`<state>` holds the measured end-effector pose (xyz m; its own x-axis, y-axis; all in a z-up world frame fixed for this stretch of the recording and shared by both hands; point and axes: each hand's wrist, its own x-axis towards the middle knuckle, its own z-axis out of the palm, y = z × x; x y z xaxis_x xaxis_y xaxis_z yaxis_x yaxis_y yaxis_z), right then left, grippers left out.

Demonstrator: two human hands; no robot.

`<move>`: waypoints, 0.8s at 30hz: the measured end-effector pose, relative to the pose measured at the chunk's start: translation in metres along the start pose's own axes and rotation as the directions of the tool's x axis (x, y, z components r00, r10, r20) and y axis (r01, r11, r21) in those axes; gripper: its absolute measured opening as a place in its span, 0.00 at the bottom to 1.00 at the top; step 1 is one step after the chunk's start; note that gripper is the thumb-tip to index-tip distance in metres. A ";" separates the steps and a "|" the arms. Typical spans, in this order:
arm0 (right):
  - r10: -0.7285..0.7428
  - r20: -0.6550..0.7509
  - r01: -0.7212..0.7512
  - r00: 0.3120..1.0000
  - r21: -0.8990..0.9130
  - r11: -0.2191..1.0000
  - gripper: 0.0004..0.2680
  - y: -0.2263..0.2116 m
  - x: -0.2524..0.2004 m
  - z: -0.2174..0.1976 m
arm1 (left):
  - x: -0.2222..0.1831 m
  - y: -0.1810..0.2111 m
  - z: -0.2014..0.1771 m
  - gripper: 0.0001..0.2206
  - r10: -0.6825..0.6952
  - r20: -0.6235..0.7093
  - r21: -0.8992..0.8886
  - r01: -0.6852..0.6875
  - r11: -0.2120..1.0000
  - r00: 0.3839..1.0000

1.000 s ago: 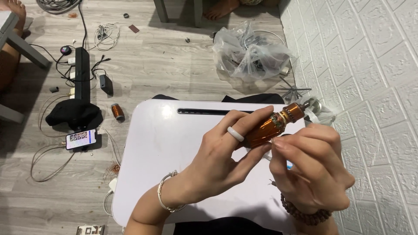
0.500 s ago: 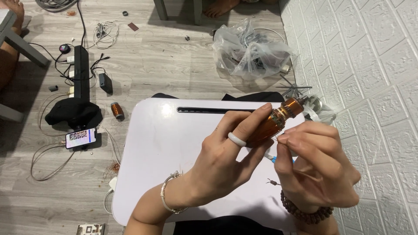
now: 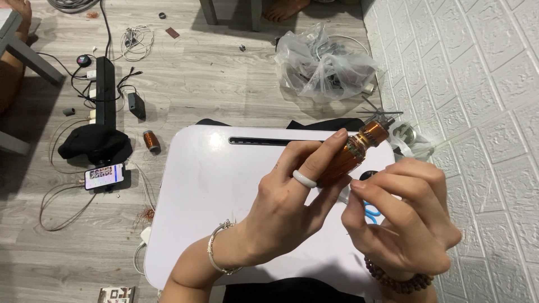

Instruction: Manually winding copper wire onto a motor armature and cutting the wire with scissors

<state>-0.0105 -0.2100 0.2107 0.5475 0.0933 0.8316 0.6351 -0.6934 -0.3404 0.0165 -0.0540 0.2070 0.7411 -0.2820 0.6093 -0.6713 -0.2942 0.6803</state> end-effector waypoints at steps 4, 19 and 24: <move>-0.018 0.021 0.019 1.000 -0.019 1.000 0.06 0.002 -0.001 -0.001 | 0.001 0.002 -0.001 0.28 0.004 -0.010 -0.001 -0.004 1.000 1.000; -0.015 0.027 0.019 1.000 -0.141 0.990 0.06 -0.004 -0.001 0.001 | -0.001 0.001 -0.001 0.28 -0.008 -0.001 -0.021 0.008 1.000 1.000; 0.008 0.029 -0.003 1.000 -0.149 0.989 0.05 -0.003 -0.001 0.000 | -0.001 0.002 -0.001 0.28 -0.016 0.011 -0.037 0.016 0.999 1.000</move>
<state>-0.0132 -0.2078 0.2108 0.5679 0.1087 0.8159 0.5451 -0.7924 -0.2738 0.0141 -0.0534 0.2082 0.7516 -0.2873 0.5938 -0.6581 -0.2650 0.7048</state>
